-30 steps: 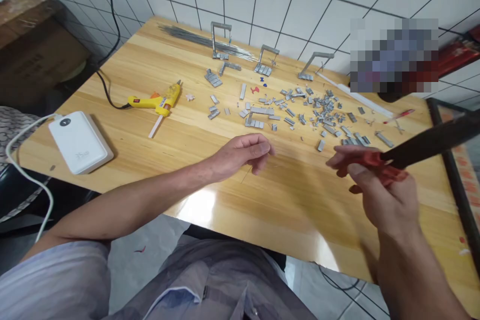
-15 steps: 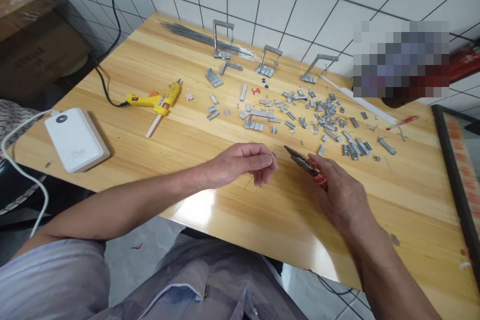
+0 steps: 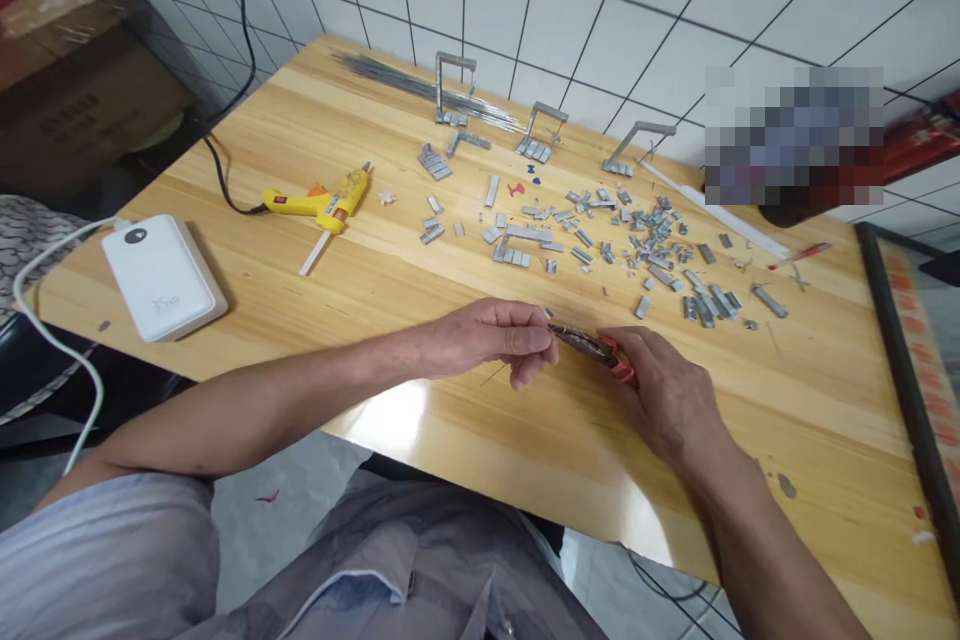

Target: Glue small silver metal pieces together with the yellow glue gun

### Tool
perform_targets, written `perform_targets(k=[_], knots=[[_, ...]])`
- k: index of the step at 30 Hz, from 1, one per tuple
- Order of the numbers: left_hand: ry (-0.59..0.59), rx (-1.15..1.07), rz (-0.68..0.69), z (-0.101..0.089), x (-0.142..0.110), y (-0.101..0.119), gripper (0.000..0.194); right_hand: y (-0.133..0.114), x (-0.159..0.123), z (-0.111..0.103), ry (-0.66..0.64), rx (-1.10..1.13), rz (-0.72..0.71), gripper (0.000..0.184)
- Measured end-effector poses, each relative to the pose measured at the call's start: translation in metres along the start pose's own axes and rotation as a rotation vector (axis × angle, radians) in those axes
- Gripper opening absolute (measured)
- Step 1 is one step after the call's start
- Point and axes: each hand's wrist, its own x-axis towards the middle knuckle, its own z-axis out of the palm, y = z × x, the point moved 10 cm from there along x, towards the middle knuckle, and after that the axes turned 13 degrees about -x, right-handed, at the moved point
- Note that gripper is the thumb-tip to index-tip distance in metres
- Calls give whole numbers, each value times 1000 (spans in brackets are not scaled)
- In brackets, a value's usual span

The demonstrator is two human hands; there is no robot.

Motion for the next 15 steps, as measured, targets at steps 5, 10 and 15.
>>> perform_targets(k=[5, 10, 15], knots=[[-14, -1, -19, 3, 0, 0, 49, 0, 0, -2, 11, 21, -8, 39], [-4, -3, -39, 2, 0, -1, 50, 1, -1, 0, 6, 5, 3, 35], [-24, -31, -47, 3, -1, -1, 47, -2, 0, -2, 27, -34, -10, 24]])
